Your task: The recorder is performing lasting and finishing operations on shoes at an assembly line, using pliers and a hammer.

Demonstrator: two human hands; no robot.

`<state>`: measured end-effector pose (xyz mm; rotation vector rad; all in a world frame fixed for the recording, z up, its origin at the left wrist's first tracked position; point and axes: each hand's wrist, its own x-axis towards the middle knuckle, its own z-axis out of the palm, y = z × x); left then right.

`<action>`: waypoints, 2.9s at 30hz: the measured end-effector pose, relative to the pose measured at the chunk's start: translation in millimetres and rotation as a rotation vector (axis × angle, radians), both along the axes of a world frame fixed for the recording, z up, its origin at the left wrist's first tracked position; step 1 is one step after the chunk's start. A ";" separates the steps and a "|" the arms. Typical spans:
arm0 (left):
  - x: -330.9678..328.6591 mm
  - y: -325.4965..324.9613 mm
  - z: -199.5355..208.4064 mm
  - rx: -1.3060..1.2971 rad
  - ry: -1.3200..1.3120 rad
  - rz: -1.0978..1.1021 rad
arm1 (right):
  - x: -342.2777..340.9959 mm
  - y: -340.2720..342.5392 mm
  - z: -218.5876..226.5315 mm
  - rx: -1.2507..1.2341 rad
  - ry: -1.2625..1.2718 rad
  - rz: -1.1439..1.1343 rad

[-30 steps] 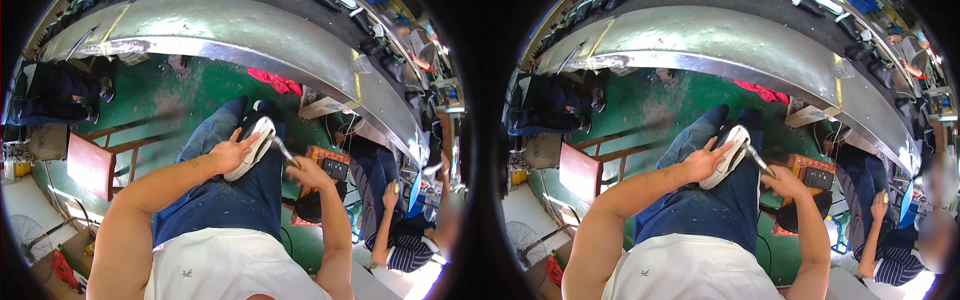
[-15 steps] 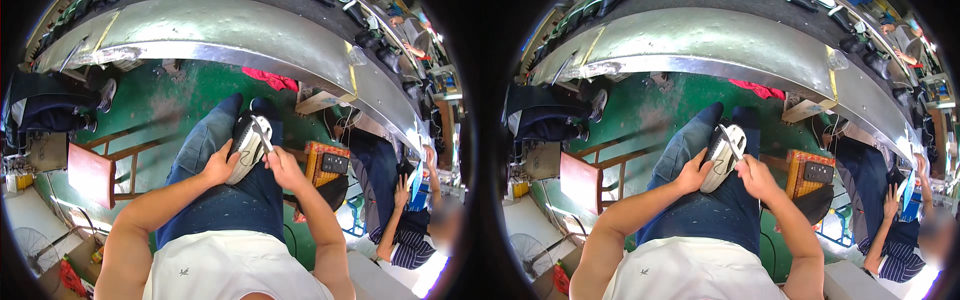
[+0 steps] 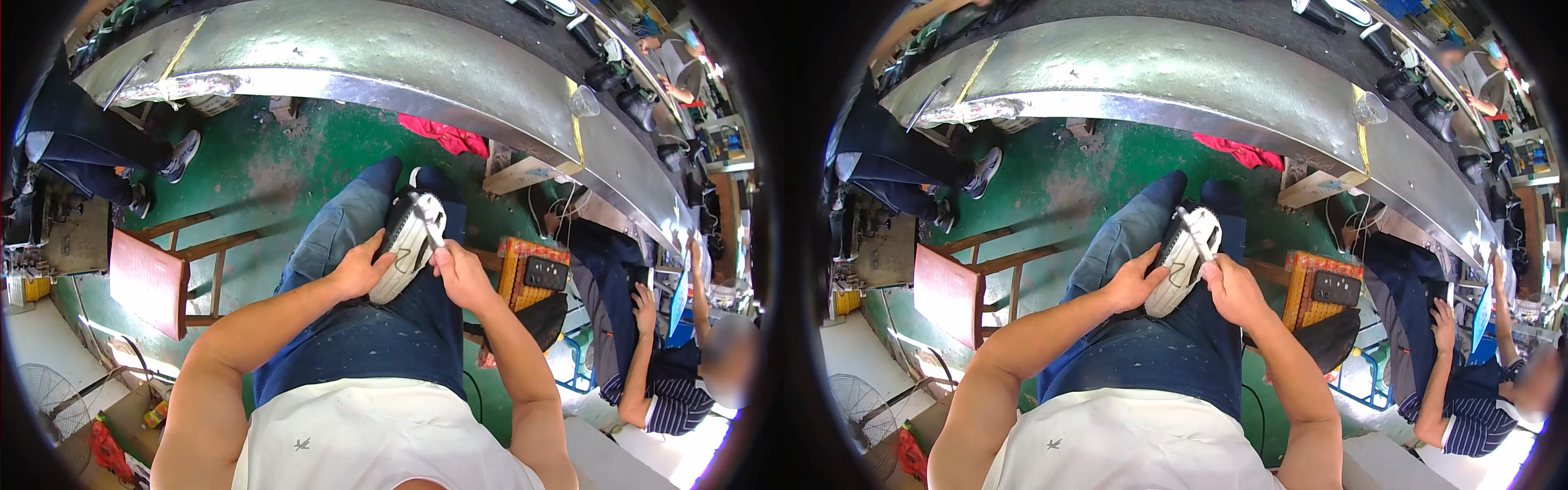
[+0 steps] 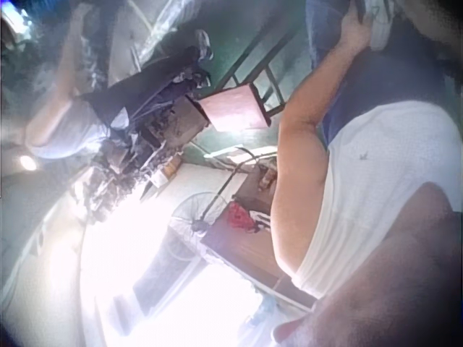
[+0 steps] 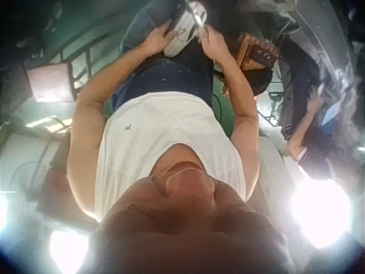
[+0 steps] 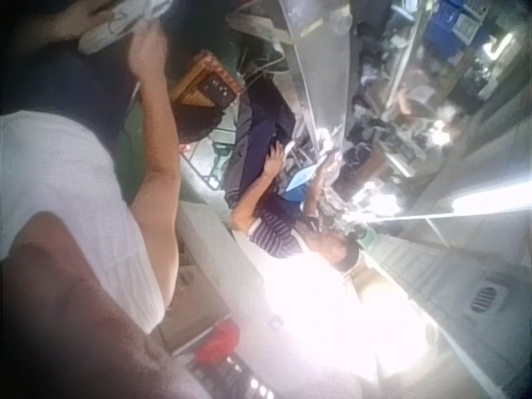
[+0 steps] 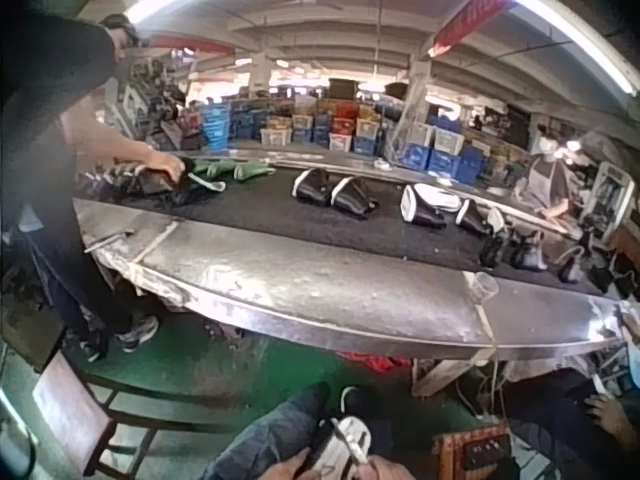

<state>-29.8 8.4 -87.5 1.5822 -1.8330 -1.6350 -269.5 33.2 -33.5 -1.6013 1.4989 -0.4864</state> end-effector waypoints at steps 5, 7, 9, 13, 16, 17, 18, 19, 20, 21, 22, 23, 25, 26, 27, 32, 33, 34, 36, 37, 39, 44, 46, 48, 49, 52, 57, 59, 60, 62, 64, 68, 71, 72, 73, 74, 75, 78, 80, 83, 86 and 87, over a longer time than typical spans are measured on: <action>3.2 0.8 -5.7 0.014 0.034 0.007 | -3.0 -2.9 -18.2 0.112 0.157 0.064; 4.8 -0.3 -5.0 0.001 0.066 -0.013 | 3.1 -0.4 1.5 0.123 -0.036 0.000; 5.3 -1.0 -2.2 0.018 0.057 -0.040 | 1.9 6.4 -12.2 0.069 0.034 0.028; 8.9 -0.9 -3.5 0.037 0.091 -0.055 | 9.7 9.8 12.1 0.352 0.012 0.039; 8.7 -1.1 -4.6 0.030 0.081 -0.071 | 13.6 25.4 -8.1 0.067 0.331 0.214; 9.5 -1.1 -4.3 0.028 0.075 -0.081 | 10.7 23.1 -3.9 0.065 0.333 0.215; 10.0 -2.5 -4.1 0.025 0.069 -0.090 | 5.3 20.5 2.9 0.117 0.189 0.181; 10.9 -2.0 -5.7 0.026 0.068 -0.090 | 5.6 19.7 10.8 0.172 0.044 0.145; 11.5 -2.8 -7.7 0.024 0.085 -0.105 | 7.9 21.2 5.7 0.171 0.044 0.145; 12.1 -4.1 -8.6 0.019 0.101 -0.120 | 11.5 23.7 -4.8 0.115 0.231 0.174; 10.1 -5.2 -1.6 0.015 0.102 -0.125 | 12.6 26.3 -11.0 0.058 0.420 0.198; 7.5 -5.5 8.3 0.053 -0.018 -0.197 | 8.8 28.3 -13.5 0.052 0.422 0.191; 1.4 -10.3 19.1 0.106 -0.209 -0.315 | -0.9 25.6 -14.9 0.259 0.029 0.040; 0.9 -11.2 23.7 0.077 -0.246 -0.321 | -4.9 32.1 -21.4 0.254 -0.103 -0.071; 1.3 -17.0 28.5 0.038 -0.286 -0.326 | -11.0 41.0 -32.5 0.250 -0.220 -0.156; 14.9 -39.7 72.9 -0.447 -0.061 -0.285 | -42.3 86.0 -53.3 0.288 -0.498 -0.434; 15.1 -51.6 95.4 -0.484 0.019 -0.236 | -45.0 89.5 -56.2 0.332 -0.562 -0.522; 12.4 -60.8 110.9 -0.448 0.079 -0.141 | -43.1 88.7 -42.7 0.377 -0.567 -0.549; -0.4 -73.4 150.7 -0.405 0.212 -0.035 | -46.4 93.1 -42.1 0.379 -0.529 -0.535; -7.2 -78.8 161.0 -0.368 0.285 -0.002 | -48.6 94.0 -41.7 0.387 -0.487 -0.522; -24.2 -89.4 146.3 -0.283 0.454 0.003 | -53.0 94.4 -34.8 0.341 -0.432 -0.449; -54.7 -123.4 100.4 0.037 0.299 -0.129 | -56.6 105.2 -32.9 0.163 -0.356 -0.320; -59.6 -117.4 23.8 0.427 0.276 0.001 | -46.2 96.8 -20.4 0.259 -0.306 -0.309; -47.2 -89.4 -47.3 0.570 0.440 0.158 | -45.5 90.6 -8.7 0.338 -0.231 -0.252; -40.8 -74.8 -67.5 0.608 0.435 0.249 | -47.7 86.9 -2.2 0.343 -0.232 -0.262; -35.1 -37.8 -52.3 0.438 0.513 0.220 | -50.3 81.8 25.3 0.399 -0.057 -0.074; -39.2 -13.2 -82.7 0.108 0.291 0.164 | -49.0 48.6 39.4 0.216 0.085 0.187; -38.1 -8.1 -72.0 0.045 0.257 0.160 | -46.4 33.3 42.5 0.129 0.124 0.242; -37.4 -5.9 -75.2 0.051 0.289 0.162 | -45.5 24.2 46.9 0.185 0.183 0.287; -37.6 -3.4 -66.7 0.028 0.268 0.162 | -43.0 4.1 55.2 0.319 0.294 0.377; -39.0 -3.1 -49.7 -0.024 0.224 0.147 | -39.5 -25.3 70.2 0.438 0.348 0.478; -39.4 -4.3 -44.6 -0.021 0.249 0.160 | -41.7 -68.7 64.2 0.720 0.339 0.601; -35.0 -5.0 -47.1 -0.001 0.314 0.151 | -40.5 -91.6 66.5 0.980 0.302 0.597; -34.1 -2.8 -56.0 -0.039 0.293 0.123 | -40.1 -96.8 71.5 0.814 0.398 0.698; -34.8 -5.4 -56.3 -0.076 0.270 0.093 | -42.2 -101.0 71.7 0.644 0.487 0.792; -31.5 -8.1 -56.3 -0.049 0.296 0.060 | -46.5 -102.2 66.7 0.560 0.505 0.785; -29.6 -10.3 -56.2 -0.028 0.284 0.066 | -51.7 -107.1 57.7 0.576 0.487 0.798; -22.8 -21.0 -63.1 0.032 0.370 0.026 | -67.8 -119.6 19.7 0.496 0.461 0.811; -23.2 -32.6 -56.4 0.084 0.353 -0.005 | -86.6 -116.2 -17.9 0.309 0.233 0.800; -20.0 -30.3 -65.4 0.141 0.504 -0.014 | -98.7 -110.2 -61.8 0.141 0.061 0.776; -17.0 -35.2 -54.8 0.309 0.443 0.022 | -102.7 -111.1 -77.1 0.023 0.029 0.769; -18.1 -37.4 -52.8 0.315 0.436 0.010 | -103.5 -111.4 -76.9 -0.033 0.026 0.797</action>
